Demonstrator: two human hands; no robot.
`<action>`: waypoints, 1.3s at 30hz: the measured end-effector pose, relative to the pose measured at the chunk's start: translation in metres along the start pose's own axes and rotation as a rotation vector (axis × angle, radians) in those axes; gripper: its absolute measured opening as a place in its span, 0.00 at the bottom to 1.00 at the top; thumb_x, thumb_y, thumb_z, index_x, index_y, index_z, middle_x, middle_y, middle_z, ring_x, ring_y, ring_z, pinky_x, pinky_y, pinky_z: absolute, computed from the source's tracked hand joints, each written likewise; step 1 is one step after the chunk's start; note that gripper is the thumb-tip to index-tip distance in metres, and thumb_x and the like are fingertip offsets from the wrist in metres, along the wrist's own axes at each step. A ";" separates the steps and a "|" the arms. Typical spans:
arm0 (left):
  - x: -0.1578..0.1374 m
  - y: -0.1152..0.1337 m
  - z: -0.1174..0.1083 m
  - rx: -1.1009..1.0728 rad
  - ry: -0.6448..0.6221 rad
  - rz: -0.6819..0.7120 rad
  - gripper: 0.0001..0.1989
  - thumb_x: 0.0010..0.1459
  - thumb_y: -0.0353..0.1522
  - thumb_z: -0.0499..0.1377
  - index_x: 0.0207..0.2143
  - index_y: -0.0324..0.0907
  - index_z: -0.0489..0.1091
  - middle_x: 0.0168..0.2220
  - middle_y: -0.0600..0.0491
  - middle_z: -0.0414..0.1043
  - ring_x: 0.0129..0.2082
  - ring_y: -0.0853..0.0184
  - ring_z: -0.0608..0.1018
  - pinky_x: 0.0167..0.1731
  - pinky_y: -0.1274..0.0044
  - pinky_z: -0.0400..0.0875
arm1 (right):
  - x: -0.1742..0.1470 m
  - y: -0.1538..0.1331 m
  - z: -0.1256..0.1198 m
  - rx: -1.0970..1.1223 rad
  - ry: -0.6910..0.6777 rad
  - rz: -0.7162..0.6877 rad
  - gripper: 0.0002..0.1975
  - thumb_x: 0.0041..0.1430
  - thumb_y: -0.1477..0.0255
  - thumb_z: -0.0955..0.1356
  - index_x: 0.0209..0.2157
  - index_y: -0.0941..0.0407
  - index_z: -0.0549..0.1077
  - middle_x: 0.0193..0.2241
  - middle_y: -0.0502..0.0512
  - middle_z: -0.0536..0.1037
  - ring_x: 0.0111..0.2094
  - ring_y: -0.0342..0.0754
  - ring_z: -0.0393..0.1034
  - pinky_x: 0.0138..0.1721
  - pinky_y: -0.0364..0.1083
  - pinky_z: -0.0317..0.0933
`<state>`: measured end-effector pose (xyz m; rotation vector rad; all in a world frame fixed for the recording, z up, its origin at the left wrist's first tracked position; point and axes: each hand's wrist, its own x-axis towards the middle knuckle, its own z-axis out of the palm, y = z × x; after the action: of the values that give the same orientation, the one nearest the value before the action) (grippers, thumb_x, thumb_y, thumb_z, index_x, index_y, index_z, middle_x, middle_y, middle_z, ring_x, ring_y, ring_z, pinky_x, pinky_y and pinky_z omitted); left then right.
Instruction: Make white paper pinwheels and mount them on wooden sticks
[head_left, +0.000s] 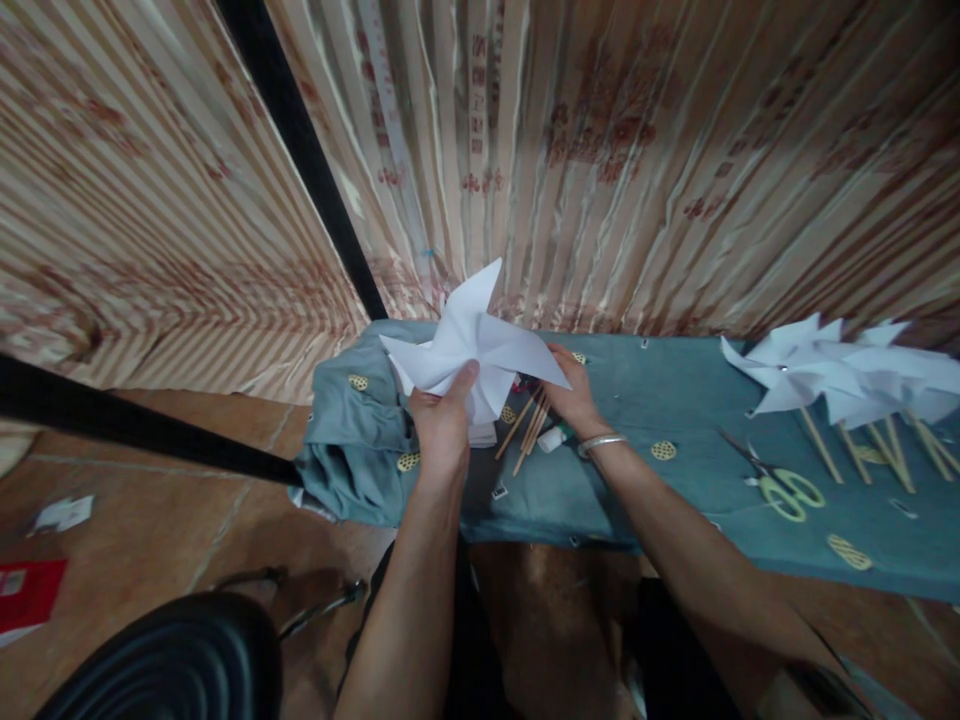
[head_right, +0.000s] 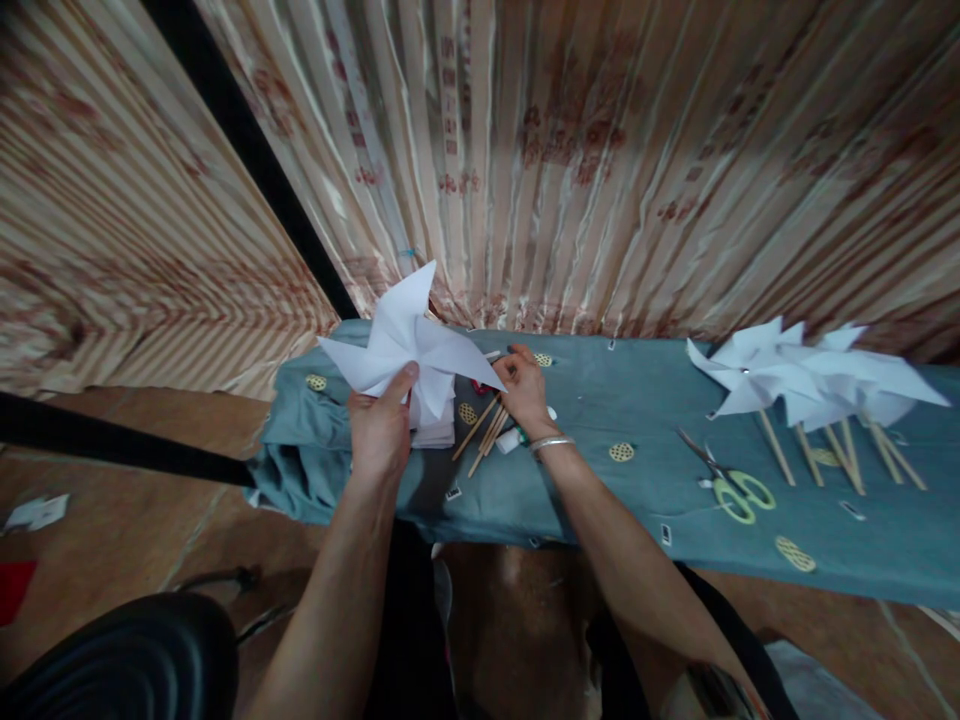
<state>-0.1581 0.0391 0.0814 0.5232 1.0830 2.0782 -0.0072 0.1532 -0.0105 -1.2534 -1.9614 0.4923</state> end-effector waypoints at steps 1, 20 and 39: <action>-0.001 0.000 0.001 0.008 -0.002 0.002 0.20 0.38 0.32 0.72 0.37 0.37 0.78 0.35 0.48 0.82 0.38 0.63 0.82 0.44 0.73 0.76 | -0.001 0.001 -0.002 0.036 0.027 0.033 0.11 0.61 0.71 0.62 0.32 0.57 0.75 0.46 0.61 0.78 0.50 0.53 0.71 0.51 0.54 0.65; -0.052 -0.056 0.053 0.246 -0.240 -0.117 0.15 0.37 0.33 0.71 0.31 0.37 0.78 0.32 0.47 0.81 0.33 0.61 0.82 0.38 0.72 0.77 | -0.134 0.059 -0.142 -0.469 0.010 0.185 0.12 0.65 0.72 0.58 0.37 0.56 0.72 0.33 0.63 0.78 0.36 0.55 0.73 0.40 0.50 0.64; -0.083 -0.092 0.085 0.385 -0.376 -0.107 0.12 0.38 0.33 0.71 0.28 0.39 0.79 0.31 0.47 0.81 0.33 0.59 0.81 0.38 0.70 0.76 | -0.123 0.057 -0.156 -0.160 -0.050 0.351 0.09 0.54 0.78 0.64 0.32 0.55 0.77 0.34 0.56 0.81 0.36 0.51 0.75 0.38 0.45 0.65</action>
<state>-0.0119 0.0571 0.0517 0.9779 1.2509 1.5966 0.1754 0.0581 0.0062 -1.7159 -1.8563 0.5508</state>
